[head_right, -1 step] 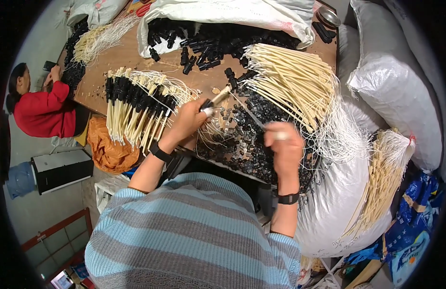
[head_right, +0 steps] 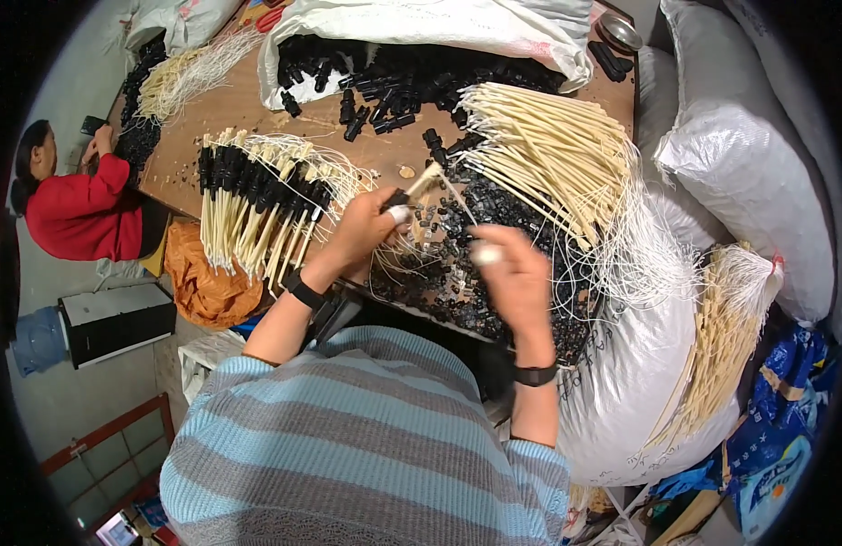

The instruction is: The person assembles components by hand, picking up a black plastic part and a white corded tube, fitting them together, and then sliding a small white ring over the connection. They repeat this process for each assembly, placing the finished pieces onto a growing pile on the table.

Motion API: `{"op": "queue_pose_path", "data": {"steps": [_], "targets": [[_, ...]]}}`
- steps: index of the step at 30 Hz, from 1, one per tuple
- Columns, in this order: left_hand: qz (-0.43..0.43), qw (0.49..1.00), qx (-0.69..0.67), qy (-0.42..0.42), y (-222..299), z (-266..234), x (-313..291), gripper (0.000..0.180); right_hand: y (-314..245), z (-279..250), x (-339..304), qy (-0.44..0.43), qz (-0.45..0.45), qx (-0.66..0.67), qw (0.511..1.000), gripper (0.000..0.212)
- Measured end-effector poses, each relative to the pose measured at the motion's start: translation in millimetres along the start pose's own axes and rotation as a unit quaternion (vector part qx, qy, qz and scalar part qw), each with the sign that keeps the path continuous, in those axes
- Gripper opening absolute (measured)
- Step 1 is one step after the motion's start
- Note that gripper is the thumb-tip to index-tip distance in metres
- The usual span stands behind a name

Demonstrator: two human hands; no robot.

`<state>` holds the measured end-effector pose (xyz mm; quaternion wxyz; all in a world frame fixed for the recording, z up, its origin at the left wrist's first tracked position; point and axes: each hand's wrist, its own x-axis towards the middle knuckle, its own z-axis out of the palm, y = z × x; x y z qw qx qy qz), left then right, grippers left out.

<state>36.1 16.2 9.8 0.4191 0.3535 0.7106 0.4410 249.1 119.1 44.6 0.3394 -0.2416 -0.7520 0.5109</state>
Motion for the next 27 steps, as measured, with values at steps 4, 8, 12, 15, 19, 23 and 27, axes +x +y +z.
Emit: {"op": "queue_pose_path", "data": {"steps": [4, 8, 12, 15, 19, 23, 27], "targets": [[-0.013, 0.982, -0.174, -0.073, 22, 21, -5, 0.02, 4, 37, -7, -0.113, -0.051, -0.329, 0.936, 0.027], [0.116, 0.992, 0.044, 0.013, 9, 15, 0, 0.028, 5, 38, -9, -0.06, 0.023, -0.195, 0.979, 0.025], [0.09, 0.989, 0.109, -0.033, 8, 15, 0, 0.029, 8, 34, -8, -0.042, -0.006, -0.241, 0.97, 0.014], [0.224, 0.938, 0.264, 0.01, 1, 11, 1, 0.033, 5, 31, -5, -0.021, 0.009, -0.253, 0.967, 0.012], [0.165, 0.946, 0.273, -0.063, 10, 8, -1, 0.037, 7, 31, -2, 0.005, -0.012, -0.267, 0.964, 0.013], [0.249, 0.937, 0.245, -0.034, 4, 15, -1, 0.033, 12, 34, -4, -0.011, -0.012, -0.261, 0.965, 0.012], [0.252, 0.93, 0.259, -0.069, 3, 17, -2, 0.036, 13, 36, -6, -0.029, -0.012, -0.243, 0.97, 0.011]]}}
